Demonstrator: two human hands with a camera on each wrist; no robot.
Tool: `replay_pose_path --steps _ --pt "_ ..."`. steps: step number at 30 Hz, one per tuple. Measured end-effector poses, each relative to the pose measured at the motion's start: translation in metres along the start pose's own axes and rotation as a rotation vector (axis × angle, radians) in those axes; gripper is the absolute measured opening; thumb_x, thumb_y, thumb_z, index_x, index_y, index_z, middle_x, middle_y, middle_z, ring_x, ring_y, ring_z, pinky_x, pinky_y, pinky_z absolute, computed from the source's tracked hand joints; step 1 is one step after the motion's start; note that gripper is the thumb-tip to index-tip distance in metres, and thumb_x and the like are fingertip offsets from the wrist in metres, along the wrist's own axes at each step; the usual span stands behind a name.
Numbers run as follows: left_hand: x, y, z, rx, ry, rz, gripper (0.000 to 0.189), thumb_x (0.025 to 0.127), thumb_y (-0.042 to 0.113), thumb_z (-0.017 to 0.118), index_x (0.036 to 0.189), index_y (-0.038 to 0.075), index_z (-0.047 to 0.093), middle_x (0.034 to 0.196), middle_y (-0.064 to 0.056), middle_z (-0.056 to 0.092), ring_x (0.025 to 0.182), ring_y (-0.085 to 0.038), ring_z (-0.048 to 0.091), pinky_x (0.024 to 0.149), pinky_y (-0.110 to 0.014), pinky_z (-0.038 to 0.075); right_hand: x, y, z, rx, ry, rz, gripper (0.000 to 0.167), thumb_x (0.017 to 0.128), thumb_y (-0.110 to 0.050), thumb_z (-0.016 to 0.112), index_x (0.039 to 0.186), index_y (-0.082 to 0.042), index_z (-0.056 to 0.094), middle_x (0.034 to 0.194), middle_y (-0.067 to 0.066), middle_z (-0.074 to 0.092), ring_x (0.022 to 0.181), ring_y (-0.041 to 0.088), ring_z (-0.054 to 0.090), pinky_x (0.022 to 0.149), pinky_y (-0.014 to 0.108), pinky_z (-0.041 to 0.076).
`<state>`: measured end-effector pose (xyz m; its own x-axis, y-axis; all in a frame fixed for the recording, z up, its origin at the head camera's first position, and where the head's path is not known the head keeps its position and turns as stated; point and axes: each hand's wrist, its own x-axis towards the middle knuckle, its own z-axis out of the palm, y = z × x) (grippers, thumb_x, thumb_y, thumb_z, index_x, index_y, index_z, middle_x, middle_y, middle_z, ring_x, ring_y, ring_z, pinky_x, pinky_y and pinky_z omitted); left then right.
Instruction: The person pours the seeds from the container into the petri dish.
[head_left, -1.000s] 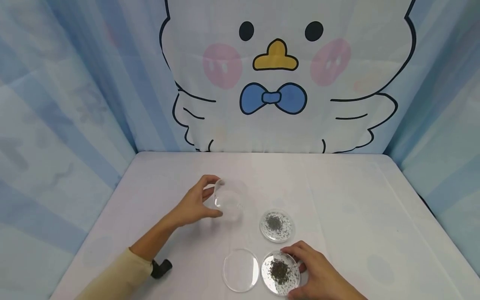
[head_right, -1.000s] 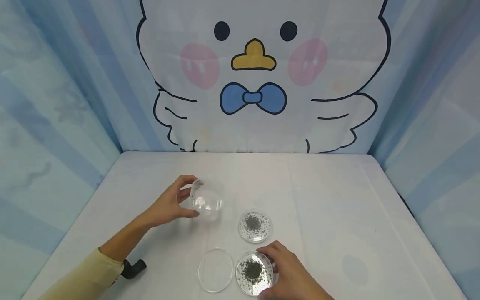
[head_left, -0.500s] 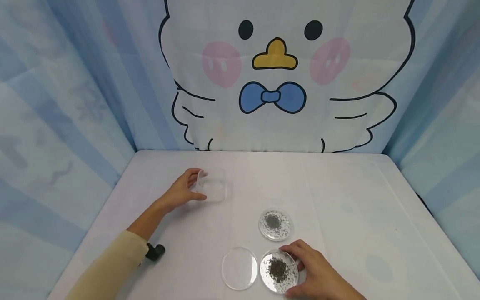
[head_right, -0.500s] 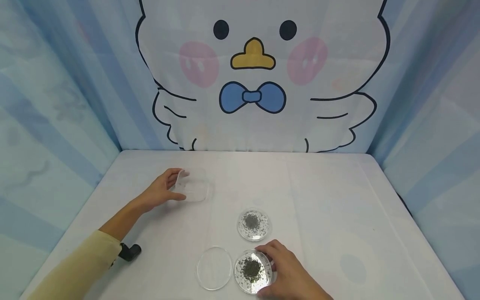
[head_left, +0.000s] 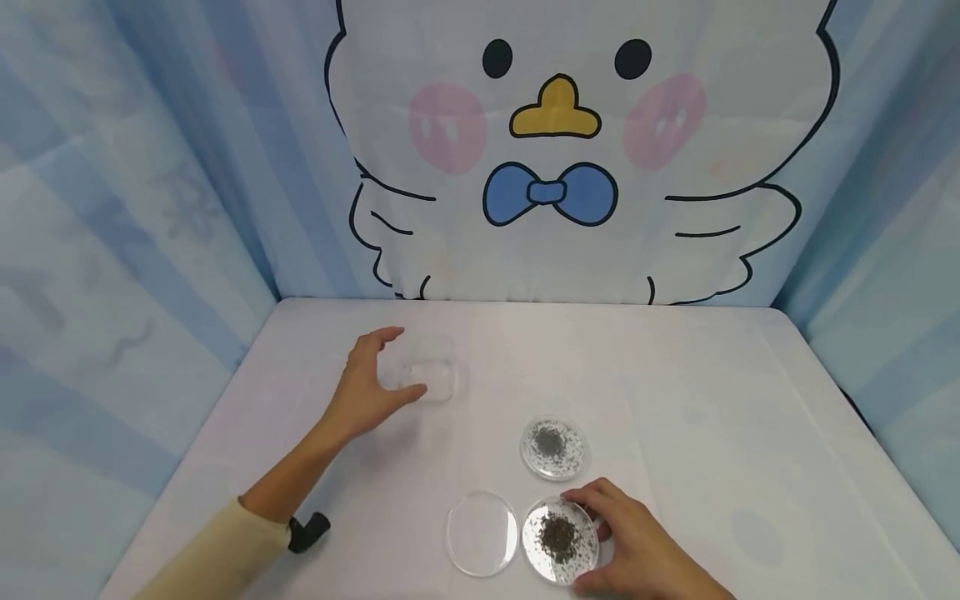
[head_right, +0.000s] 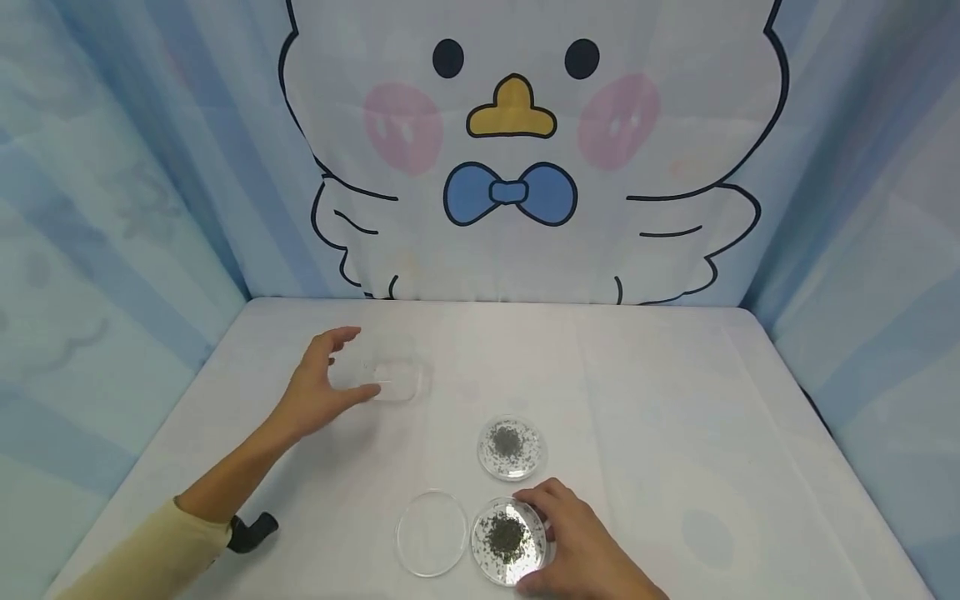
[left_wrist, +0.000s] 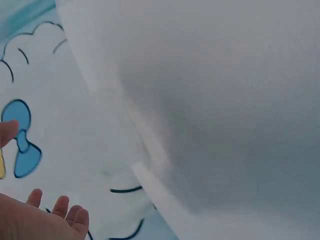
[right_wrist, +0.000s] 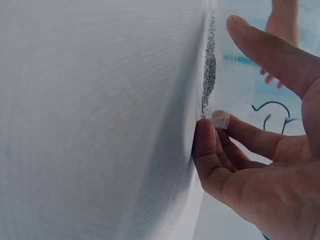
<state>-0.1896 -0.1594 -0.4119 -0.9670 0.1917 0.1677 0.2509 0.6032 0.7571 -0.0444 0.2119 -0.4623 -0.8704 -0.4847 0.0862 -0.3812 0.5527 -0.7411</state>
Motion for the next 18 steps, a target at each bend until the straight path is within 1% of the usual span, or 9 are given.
replay_pose_path --steps 1,3,5,6,9,11,14,17,18 --pt "-0.006 0.008 0.003 0.009 -0.004 0.039 0.084 0.082 0.020 0.087 0.153 0.008 0.043 0.152 -0.019 0.046 0.139 -0.040 0.045 0.113 -0.060 0.040 0.000 0.000 0.000 -0.001 0.000 0.003 0.088 0.057 -0.022 0.101 0.134 -0.007 0.062 0.121 0.006 0.060 0.087 0.002 0.058 0.073 0.024 0.055" --pt "-0.020 0.020 0.011 0.021 -0.061 0.105 0.076 0.082 0.019 0.088 0.147 0.010 0.050 0.143 -0.015 0.054 0.129 -0.037 0.052 0.106 -0.056 0.046 0.000 -0.001 0.000 -0.001 0.000 0.005 0.087 0.057 -0.022 0.101 0.134 -0.007 0.062 0.121 0.006 0.060 0.087 0.002 0.058 0.073 0.024 0.055" --pt "-0.033 0.030 0.019 0.035 -0.166 0.147 0.072 0.082 0.022 0.088 0.144 0.013 0.054 0.137 -0.012 0.058 0.122 -0.034 0.057 0.101 -0.053 0.050 0.000 -0.001 0.000 -0.001 -0.001 0.007 0.087 0.057 -0.022 0.101 0.133 -0.007 0.063 0.120 0.005 0.060 0.087 0.002 0.057 0.073 0.024 0.055" --pt "-0.040 0.034 0.024 0.048 -0.229 0.155 0.071 0.081 0.025 0.089 0.143 0.014 0.055 0.135 -0.010 0.059 0.121 -0.032 0.058 0.100 -0.052 0.051 0.001 -0.001 0.000 -0.003 -0.001 0.004 0.087 0.056 -0.021 0.101 0.133 -0.007 0.063 0.120 0.005 0.060 0.087 0.002 0.057 0.073 0.024 0.055" --pt "-0.059 0.042 0.036 0.078 -0.404 0.167 0.078 0.078 0.032 0.091 0.144 0.016 0.055 0.132 -0.006 0.059 0.121 -0.029 0.058 0.100 -0.049 0.052 0.001 -0.001 0.000 0.000 -0.006 0.000 0.088 0.057 -0.021 0.101 0.134 -0.006 0.062 0.121 0.005 0.060 0.087 0.001 0.057 0.073 0.024 0.055" --pt "-0.069 0.044 0.043 0.139 -0.486 0.193 0.084 0.074 0.036 0.093 0.145 0.015 0.054 0.129 -0.004 0.058 0.120 -0.024 0.057 0.101 -0.046 0.051 0.001 0.000 0.000 -0.009 -0.001 -0.017 0.088 0.057 -0.022 0.102 0.134 -0.005 0.062 0.120 0.005 0.061 0.089 0.002 0.058 0.073 0.024 0.056" --pt "-0.082 0.046 0.052 0.288 -0.557 0.282 0.093 0.068 0.043 0.096 0.146 0.014 0.053 0.126 -0.001 0.056 0.113 -0.015 0.054 0.096 -0.036 0.051 0.002 0.001 0.000 -0.017 0.000 -0.024 0.089 0.057 -0.023 0.102 0.134 -0.005 0.062 0.120 0.005 0.060 0.089 0.002 0.058 0.073 0.023 0.055" --pt "-0.090 0.045 0.059 0.445 -0.572 0.386 0.100 0.063 0.050 0.097 0.144 0.014 0.052 0.123 0.002 0.054 0.106 -0.009 0.051 0.088 -0.027 0.046 0.002 0.001 -0.001 -0.029 0.004 -0.033 0.089 0.057 -0.025 0.102 0.134 -0.004 0.062 0.119 0.004 0.061 0.090 0.002 0.058 0.073 0.023 0.055" --pt "-0.092 0.044 0.061 0.478 -0.572 0.407 0.100 0.062 0.050 0.097 0.144 0.015 0.051 0.123 0.003 0.054 0.104 -0.008 0.050 0.085 -0.024 0.045 0.002 0.001 -0.001 -0.029 0.004 -0.031 0.089 0.057 -0.025 0.102 0.134 -0.004 0.062 0.119 0.004 0.060 0.089 0.001 0.057 0.073 0.023 0.055"
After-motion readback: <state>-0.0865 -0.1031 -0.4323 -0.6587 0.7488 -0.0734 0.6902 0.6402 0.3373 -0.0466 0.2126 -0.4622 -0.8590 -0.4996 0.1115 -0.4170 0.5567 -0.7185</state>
